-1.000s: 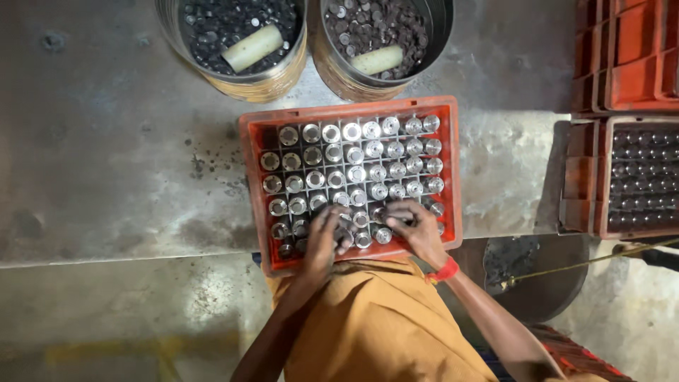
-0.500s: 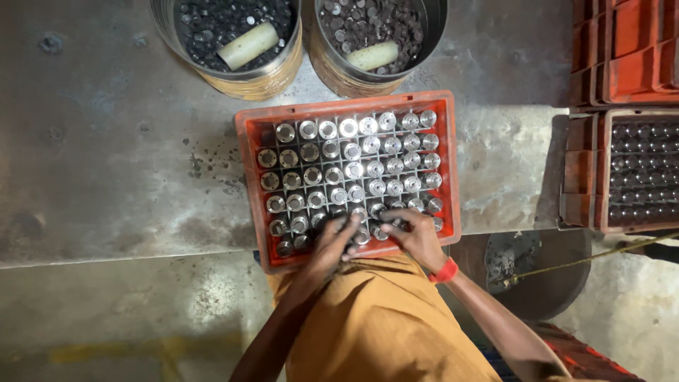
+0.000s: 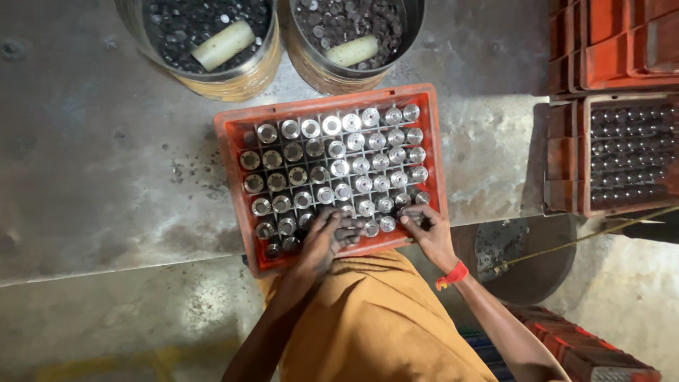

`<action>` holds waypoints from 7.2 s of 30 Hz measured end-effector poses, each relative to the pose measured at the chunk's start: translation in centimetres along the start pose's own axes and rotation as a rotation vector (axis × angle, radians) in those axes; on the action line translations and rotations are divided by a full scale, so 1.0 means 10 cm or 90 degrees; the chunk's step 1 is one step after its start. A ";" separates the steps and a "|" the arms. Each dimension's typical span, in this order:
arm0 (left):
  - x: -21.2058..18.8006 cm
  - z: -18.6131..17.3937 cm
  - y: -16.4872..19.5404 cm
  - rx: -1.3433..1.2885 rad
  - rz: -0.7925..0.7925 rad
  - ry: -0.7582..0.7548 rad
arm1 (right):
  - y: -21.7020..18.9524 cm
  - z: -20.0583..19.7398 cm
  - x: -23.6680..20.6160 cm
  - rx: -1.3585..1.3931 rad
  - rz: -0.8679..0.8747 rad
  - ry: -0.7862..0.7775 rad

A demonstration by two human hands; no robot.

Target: The person picks small cylindrical metal parts from buckets and places them one at a time into the compartments of a red grid tray on the workbench, filling the tray cells. They occasionally reach into the buckets to grab more parts and reposition the tray while continuing to fill it.

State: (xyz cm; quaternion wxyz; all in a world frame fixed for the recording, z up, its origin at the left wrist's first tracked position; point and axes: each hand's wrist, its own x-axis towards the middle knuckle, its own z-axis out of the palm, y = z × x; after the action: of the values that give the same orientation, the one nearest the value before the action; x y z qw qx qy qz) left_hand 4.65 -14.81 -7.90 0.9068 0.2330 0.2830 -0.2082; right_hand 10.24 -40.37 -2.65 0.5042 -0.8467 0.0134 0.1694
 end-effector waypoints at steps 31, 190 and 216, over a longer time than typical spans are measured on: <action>-0.55 0.30 0.03 0.182 0.082 0.017 | -0.50 0.09 -0.06 -0.236 -0.118 -0.089; -0.10 0.30 0.05 -0.197 0.119 0.018 | -0.64 0.40 0.83 -0.332 -0.133 -0.250; -0.16 0.58 0.06 0.111 0.185 -0.009 | -0.78 0.33 0.77 0.011 -0.221 -0.330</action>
State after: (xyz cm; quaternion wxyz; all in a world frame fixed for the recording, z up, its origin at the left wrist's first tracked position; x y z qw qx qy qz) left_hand 6.13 -17.04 -2.53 0.9056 0.3481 0.2204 -0.1002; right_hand 18.06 -32.52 0.23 0.5195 -0.7607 -0.2588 0.2908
